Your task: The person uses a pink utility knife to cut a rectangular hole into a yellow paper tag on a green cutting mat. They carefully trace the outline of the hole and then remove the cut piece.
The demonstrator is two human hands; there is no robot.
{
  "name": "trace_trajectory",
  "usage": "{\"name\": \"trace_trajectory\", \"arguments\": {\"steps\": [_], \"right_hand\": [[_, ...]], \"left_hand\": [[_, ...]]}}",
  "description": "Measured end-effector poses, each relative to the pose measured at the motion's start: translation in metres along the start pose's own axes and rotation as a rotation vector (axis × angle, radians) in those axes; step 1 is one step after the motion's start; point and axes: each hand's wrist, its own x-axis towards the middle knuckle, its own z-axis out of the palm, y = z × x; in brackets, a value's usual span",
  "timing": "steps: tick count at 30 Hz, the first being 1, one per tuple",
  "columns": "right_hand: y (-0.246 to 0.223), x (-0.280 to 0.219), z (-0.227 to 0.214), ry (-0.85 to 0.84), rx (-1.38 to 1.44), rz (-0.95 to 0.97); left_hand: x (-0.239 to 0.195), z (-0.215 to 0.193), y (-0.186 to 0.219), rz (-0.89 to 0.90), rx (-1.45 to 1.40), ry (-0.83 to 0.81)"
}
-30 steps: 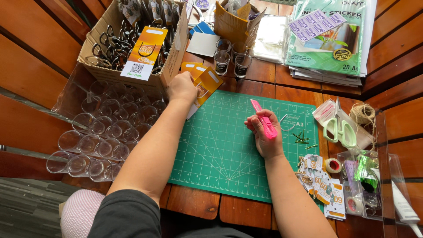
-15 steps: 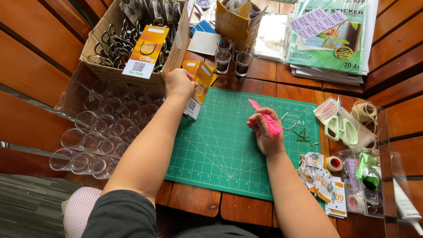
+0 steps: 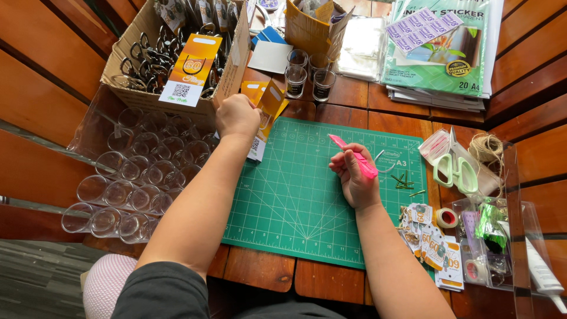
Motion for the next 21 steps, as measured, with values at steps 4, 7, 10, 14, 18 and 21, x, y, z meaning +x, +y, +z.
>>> {"name": "trace_trajectory", "arguments": {"steps": [4,7,10,14,18,21], "right_hand": [[-0.006,-0.002,0.004,0.005,0.002,0.024],[-0.008,-0.003,0.005,0.015,0.034,0.033],[-0.007,-0.003,0.004,0.009,-0.002,0.027],[-0.01,-0.009,0.006,0.055,-0.111,-0.046],[-0.013,-0.013,0.007,0.08,-0.427,-0.172],[-0.014,-0.01,0.003,0.1,-0.379,-0.167]], "left_hand": [[-0.006,-0.015,0.013,-0.156,-0.178,-0.046],[-0.034,-0.023,0.025,-0.166,-0.607,-0.095],[-0.081,-0.025,0.041,-0.291,-0.96,-0.332],[-0.114,0.05,0.035,-0.179,-1.095,-0.26],[-0.147,0.087,0.029,-0.102,-0.916,-0.268],[-0.149,0.075,0.023,-0.041,-0.839,-0.261]]}}
